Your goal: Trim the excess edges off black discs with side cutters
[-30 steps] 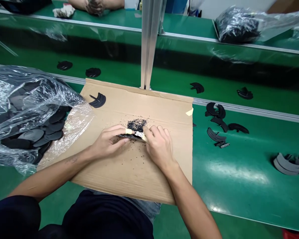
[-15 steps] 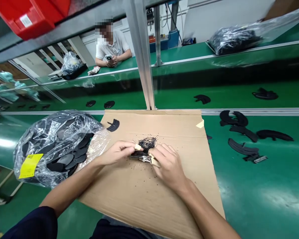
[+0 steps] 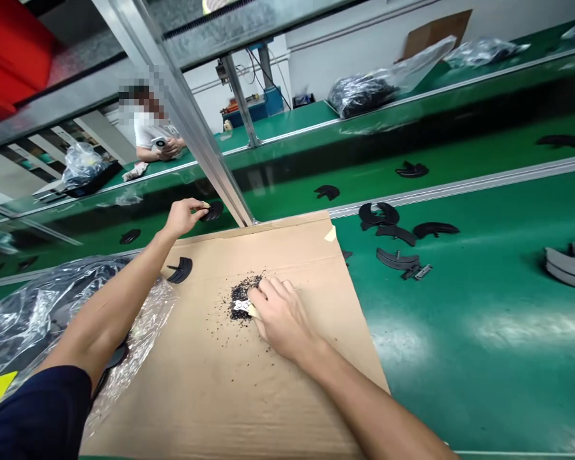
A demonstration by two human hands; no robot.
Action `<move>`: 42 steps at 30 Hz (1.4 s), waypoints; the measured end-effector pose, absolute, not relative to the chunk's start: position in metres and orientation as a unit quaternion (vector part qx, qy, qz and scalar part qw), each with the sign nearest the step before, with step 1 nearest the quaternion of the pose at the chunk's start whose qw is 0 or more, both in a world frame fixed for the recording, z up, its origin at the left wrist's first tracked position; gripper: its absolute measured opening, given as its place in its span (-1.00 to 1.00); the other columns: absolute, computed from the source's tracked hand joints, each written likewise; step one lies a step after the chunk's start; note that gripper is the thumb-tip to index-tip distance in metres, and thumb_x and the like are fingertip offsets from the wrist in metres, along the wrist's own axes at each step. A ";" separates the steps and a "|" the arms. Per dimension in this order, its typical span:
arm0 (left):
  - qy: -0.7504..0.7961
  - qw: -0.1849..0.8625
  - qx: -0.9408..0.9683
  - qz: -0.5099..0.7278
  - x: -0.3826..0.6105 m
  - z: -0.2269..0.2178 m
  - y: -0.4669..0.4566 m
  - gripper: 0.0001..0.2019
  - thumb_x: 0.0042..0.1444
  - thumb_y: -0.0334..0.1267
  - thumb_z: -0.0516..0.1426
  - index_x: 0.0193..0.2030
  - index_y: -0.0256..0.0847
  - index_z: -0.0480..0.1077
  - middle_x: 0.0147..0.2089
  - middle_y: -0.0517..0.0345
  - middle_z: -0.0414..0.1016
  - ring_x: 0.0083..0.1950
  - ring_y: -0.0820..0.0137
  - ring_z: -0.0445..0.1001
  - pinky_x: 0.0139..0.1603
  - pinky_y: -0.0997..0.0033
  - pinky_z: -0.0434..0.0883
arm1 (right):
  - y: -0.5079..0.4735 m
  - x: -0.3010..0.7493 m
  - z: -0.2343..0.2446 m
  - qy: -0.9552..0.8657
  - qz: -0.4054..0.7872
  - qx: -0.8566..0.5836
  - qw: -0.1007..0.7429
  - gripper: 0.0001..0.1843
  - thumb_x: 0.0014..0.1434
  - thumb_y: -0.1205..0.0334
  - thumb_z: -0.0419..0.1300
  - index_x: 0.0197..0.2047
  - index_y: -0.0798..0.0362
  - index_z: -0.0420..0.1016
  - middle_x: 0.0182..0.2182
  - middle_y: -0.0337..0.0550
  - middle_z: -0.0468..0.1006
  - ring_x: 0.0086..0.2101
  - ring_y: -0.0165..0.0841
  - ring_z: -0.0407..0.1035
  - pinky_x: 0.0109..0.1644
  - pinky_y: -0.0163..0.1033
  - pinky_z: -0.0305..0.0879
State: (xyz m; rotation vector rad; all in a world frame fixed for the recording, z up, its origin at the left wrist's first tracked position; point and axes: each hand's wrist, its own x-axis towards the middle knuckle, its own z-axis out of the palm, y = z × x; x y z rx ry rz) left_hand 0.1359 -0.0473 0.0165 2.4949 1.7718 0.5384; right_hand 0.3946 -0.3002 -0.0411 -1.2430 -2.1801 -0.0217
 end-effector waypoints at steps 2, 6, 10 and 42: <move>0.581 0.024 0.797 0.163 0.142 -0.001 -0.034 -0.73 0.16 -0.35 0.11 -0.10 -0.34 0.60 0.01 -0.16 0.66 0.05 0.08 0.60 0.17 0.16 0.48 | -0.300 0.396 -0.042 -0.823 -0.010 -0.477 0.309 -0.82 0.13 0.49 0.20 -0.22 0.05 0.41 -0.29 -0.12 0.44 -0.23 -0.24 0.21 -0.19 -0.19 0.04; 0.593 0.038 0.794 0.129 0.139 -0.018 -0.029 -0.71 0.16 -0.33 0.10 -0.06 -0.29 0.59 0.02 -0.11 0.66 0.10 0.09 0.59 0.19 0.22 0.47 | -0.296 0.401 -0.042 -0.813 -0.018 -0.488 0.318 -0.85 0.17 0.46 0.20 -0.20 0.06 0.43 -0.30 -0.12 0.46 -0.26 -0.25 0.22 -0.19 -0.19 0.05; 0.581 0.045 0.810 0.068 0.100 0.003 -0.044 -0.66 0.18 -0.28 0.03 -0.03 -0.31 0.56 0.06 -0.10 0.64 0.12 0.12 0.56 0.18 0.25 0.45 | -0.292 0.401 -0.042 -0.816 -0.014 -0.485 0.313 -0.88 0.21 0.43 0.17 -0.19 0.05 0.44 -0.30 -0.10 0.46 -0.26 -0.23 0.23 -0.19 -0.19 0.05; 0.665 -0.060 0.734 -0.122 -0.009 0.011 -0.288 -0.77 0.18 -0.55 0.01 -0.29 -0.28 0.47 -0.22 -0.12 0.50 -0.14 0.17 0.53 -0.17 0.31 0.45 | -0.292 0.380 -0.038 -0.850 0.122 -0.295 0.419 -0.80 0.26 0.42 0.09 -0.14 0.01 0.48 -0.42 -0.13 0.49 -0.41 -0.29 0.33 -0.29 -0.18 0.24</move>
